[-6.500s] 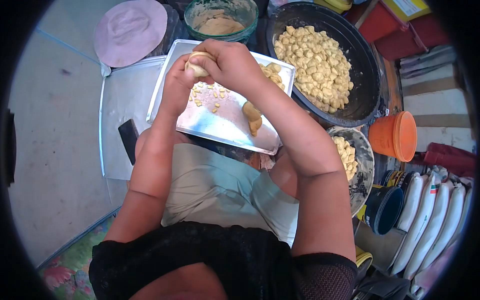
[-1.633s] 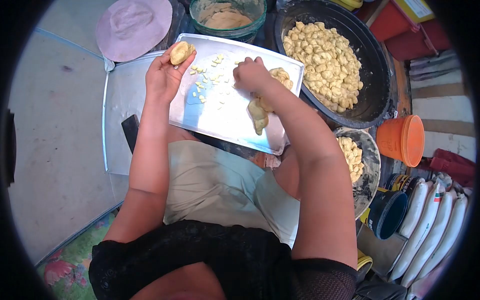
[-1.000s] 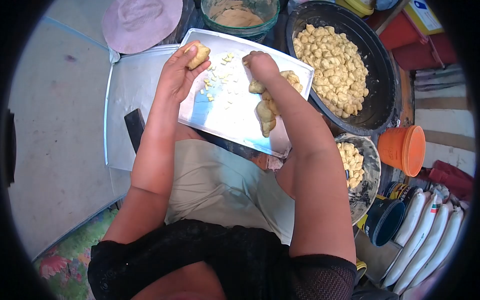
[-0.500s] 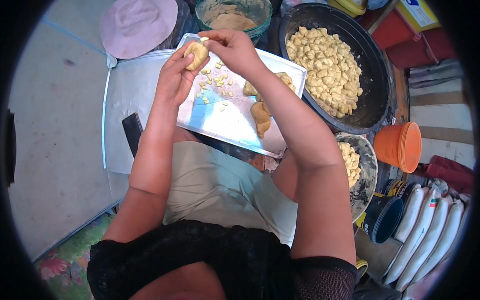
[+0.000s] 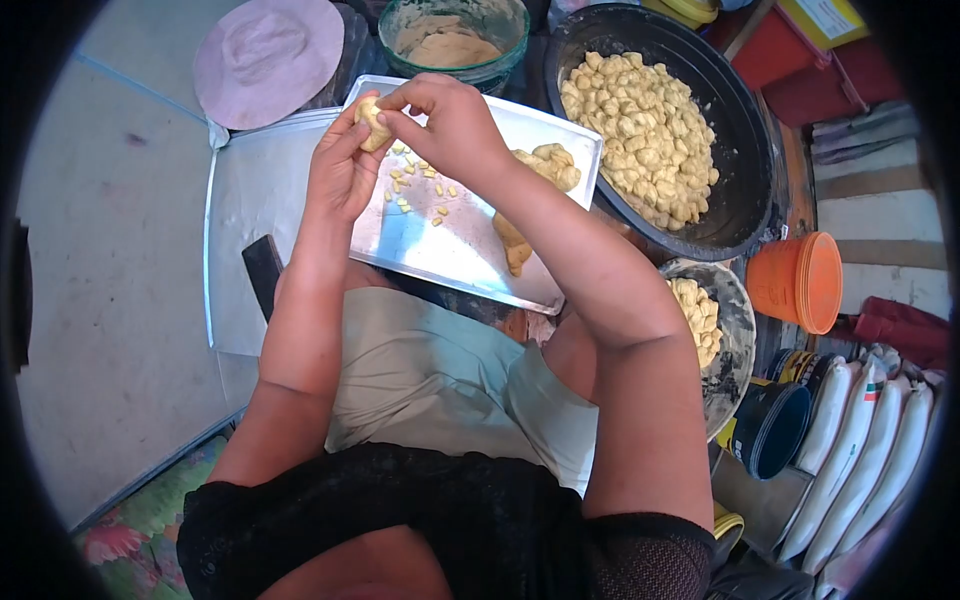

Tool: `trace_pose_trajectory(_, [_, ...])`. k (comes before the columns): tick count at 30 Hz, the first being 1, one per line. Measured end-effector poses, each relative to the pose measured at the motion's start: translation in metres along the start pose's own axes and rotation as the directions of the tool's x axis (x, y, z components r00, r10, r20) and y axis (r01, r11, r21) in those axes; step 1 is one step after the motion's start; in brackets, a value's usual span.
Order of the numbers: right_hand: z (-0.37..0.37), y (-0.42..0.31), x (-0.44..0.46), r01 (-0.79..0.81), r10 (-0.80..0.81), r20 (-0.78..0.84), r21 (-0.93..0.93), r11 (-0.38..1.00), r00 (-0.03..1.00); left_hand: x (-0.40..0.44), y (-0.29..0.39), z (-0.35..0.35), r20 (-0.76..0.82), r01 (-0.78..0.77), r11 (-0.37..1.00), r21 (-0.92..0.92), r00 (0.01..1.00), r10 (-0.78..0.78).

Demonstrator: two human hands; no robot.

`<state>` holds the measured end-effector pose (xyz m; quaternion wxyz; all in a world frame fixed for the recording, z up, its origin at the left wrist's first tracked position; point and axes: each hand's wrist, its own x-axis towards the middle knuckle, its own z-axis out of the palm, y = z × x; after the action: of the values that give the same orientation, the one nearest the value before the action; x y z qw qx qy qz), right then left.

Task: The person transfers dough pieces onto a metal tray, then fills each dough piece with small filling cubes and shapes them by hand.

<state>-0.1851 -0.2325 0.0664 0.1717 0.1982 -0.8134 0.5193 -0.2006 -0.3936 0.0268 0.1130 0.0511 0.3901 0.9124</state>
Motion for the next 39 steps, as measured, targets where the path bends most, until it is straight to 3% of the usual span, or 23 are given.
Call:
trace_pose_trajectory(2, [0.003,-0.010,-0.002,-0.066,0.072,-0.061,0.105,0.992,0.996,0.000,0.002,0.002,0.018,-0.004,1.000,0.031,1.000,0.003])
trace_pose_trajectory(5, [0.005,-0.003,-0.001,-0.102,0.110,-0.106,0.079,0.992,0.988,-0.002,0.006,0.005,0.061,-0.011,0.999,0.040,0.998,0.009])
trace_pose_trajectory(8, [0.004,-0.004,-0.004,0.050,-0.051,-0.129,-0.011,0.999,0.990,-0.004,0.006,0.009,0.083,-0.024,0.999,0.032,0.996,0.021])
trace_pose_trajectory(11, [0.008,0.011,-0.002,0.264,-0.269,-0.018,-0.139,0.955,0.963,-0.003,0.003,0.003,0.057,-0.051,0.998,0.036,0.997,0.049])
trace_pose_trajectory(14, [0.008,0.010,-0.005,0.159,-0.155,0.089,-0.037,0.987,0.984,-0.005,0.007,0.002,0.051,-0.064,0.996,0.058,0.997,0.061])
trace_pose_trajectory(17, [0.011,0.013,-0.007,0.155,-0.152,0.036,-0.085,0.984,0.988,-0.006,0.009,0.003,0.104,-0.072,0.991,0.117,0.993,0.060])
trace_pose_trajectory(22, [0.017,0.026,-0.008,0.306,-0.268,0.243,-0.134,0.943,0.932,-0.018,0.005,0.018,0.224,-0.195,0.940,0.279,0.965,0.134])
trace_pose_trajectory(24, [0.017,0.019,-0.010,0.208,-0.194,0.302,-0.013,0.978,0.933,-0.015,0.006,0.020,0.208,-0.317,0.865,0.389,0.945,0.253])
trace_pose_trajectory(26, [0.013,0.002,-0.011,-0.118,0.008,0.406,0.247,0.962,0.914,-0.008,0.006,0.013,0.170,-0.379,0.834,0.400,0.925,0.339])
trace_pose_trajectory(27, [0.015,0.004,-0.010,-0.205,0.084,0.383,0.286,0.936,0.920,-0.007,0.006,0.009,0.220,-0.344,0.829,0.441,0.937,0.271])
trace_pose_trajectory(30, [0.005,0.002,-0.005,-0.090,0.016,0.172,0.431,0.898,0.985,-0.007,0.011,0.001,0.345,-0.261,0.782,0.566,0.936,0.063])
trace_pose_trajectory(31, [-0.004,-0.002,-0.002,-0.058,0.022,0.111,0.331,0.942,0.994,-0.012,0.002,0.011,0.317,-0.348,0.743,0.572,0.929,0.191])
trace_pose_trajectory(32, [-0.014,0.006,0.001,0.020,-0.025,0.062,0.079,0.997,0.998,-0.012,0.003,0.012,0.323,-0.349,0.667,0.658,0.931,0.169])
trace_pose_trajectory(34, [-0.043,0.023,0.006,-0.018,0.001,-0.063,-0.272,0.962,0.998,-0.011,0.005,0.012,0.326,-0.344,0.491,0.801,0.937,0.124])
trace_pose_trajectory(35, [-0.062,0.023,0.009,-0.116,0.043,-0.183,-0.407,0.906,0.982,-0.012,0.004,0.017,0.329,-0.378,0.426,0.822,0.926,0.187])
trace_pose_trajectory(36, [-0.083,0.023,0.012,-0.222,0.064,-0.305,-0.520,0.825,0.950,-0.012,0.005,0.016,0.312,-0.341,0.419,0.842,0.940,0.140])
trace_pose_trajectory(38, [-0.127,0.040,0.013,-0.114,-0.238,-0.293,-0.818,0.564,0.926,-0.012,0.008,0.015,0.274,-0.269,0.399,0.877,0.961,0.045])
trace_pose_trajectory(39, [-0.132,0.046,0.010,-0.138,-0.261,-0.282,-0.876,0.462,0.923,-0.011,0.007,0.015,0.270,-0.270,0.391,0.880,0.961,0.057])
